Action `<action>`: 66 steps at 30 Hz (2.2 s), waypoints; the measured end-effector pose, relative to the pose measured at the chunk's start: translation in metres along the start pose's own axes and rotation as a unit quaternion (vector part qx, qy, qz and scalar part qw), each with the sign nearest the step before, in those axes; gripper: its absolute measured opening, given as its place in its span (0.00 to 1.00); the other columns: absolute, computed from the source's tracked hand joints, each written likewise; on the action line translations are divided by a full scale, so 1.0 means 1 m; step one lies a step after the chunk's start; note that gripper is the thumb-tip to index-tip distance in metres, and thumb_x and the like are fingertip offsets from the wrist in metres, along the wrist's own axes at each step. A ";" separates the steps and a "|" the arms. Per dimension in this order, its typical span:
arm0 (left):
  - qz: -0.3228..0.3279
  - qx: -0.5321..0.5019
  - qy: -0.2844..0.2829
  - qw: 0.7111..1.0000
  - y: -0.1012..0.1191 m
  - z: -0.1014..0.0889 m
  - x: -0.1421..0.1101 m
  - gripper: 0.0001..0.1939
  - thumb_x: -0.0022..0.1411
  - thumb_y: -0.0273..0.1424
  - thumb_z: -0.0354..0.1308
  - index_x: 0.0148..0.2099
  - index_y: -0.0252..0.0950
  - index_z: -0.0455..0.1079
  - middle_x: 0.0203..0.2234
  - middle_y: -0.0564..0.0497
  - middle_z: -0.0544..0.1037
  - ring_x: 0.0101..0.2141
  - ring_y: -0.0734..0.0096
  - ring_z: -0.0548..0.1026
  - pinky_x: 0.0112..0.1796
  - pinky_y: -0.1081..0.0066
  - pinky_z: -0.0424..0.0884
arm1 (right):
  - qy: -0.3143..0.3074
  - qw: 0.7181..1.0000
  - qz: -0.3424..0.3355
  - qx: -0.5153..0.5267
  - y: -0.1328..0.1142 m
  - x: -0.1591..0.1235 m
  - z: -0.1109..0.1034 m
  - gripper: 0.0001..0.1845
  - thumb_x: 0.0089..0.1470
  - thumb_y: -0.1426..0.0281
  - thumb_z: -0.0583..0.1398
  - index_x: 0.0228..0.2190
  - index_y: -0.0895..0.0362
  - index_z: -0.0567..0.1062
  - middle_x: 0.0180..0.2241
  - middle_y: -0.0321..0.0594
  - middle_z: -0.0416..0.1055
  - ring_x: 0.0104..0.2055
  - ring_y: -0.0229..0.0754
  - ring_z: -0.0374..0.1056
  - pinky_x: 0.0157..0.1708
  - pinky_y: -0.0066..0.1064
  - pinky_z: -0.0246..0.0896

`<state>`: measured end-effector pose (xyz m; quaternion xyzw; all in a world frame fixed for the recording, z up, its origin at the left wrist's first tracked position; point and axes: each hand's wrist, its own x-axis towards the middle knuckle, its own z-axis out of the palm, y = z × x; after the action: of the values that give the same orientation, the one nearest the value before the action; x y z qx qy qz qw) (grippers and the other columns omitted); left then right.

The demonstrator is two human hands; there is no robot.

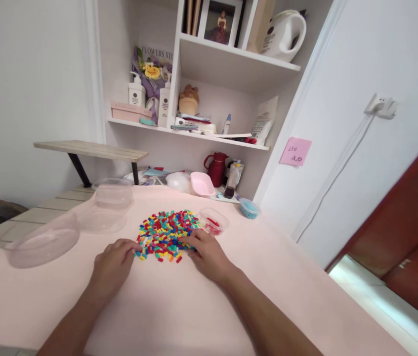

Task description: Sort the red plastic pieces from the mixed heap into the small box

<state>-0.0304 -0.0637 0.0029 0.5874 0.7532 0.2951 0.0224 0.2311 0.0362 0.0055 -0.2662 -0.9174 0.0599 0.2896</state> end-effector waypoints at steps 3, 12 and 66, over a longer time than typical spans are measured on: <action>0.006 0.001 0.004 1.000 -0.001 0.001 0.001 0.19 0.61 0.28 0.44 0.41 0.48 0.77 0.44 0.57 0.79 0.47 0.65 0.74 0.48 0.64 0.65 | 0.004 1.000 -0.007 0.007 0.002 -0.001 -0.002 0.20 0.52 0.77 0.61 0.45 0.48 0.77 0.40 0.40 0.68 0.40 0.42 0.65 0.40 0.33 0.59; 0.015 0.008 0.001 1.000 -0.004 0.003 0.001 0.19 0.62 0.29 0.44 0.42 0.48 0.77 0.44 0.56 0.79 0.47 0.64 0.74 0.48 0.63 0.66 | -0.021 0.997 -0.052 0.061 -0.006 0.001 -0.005 0.07 0.53 0.76 0.61 0.31 0.52 0.79 0.34 0.37 0.71 0.36 0.38 0.67 0.39 0.31 0.59; 0.009 0.014 -0.010 1.000 0.001 -0.004 0.002 0.20 0.62 0.30 0.41 0.39 0.47 0.77 0.45 0.56 0.80 0.47 0.63 0.74 0.47 0.63 0.67 | 0.076 0.984 0.103 0.122 0.026 -0.002 -0.028 0.14 0.57 0.74 0.54 0.38 0.54 0.79 0.37 0.40 0.77 0.39 0.41 0.71 0.41 0.31 0.64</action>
<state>-0.0317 -0.0638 0.0068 0.5970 0.7518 0.2792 0.0194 0.2602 0.0561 0.0202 -0.3257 -0.8463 0.1807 0.3809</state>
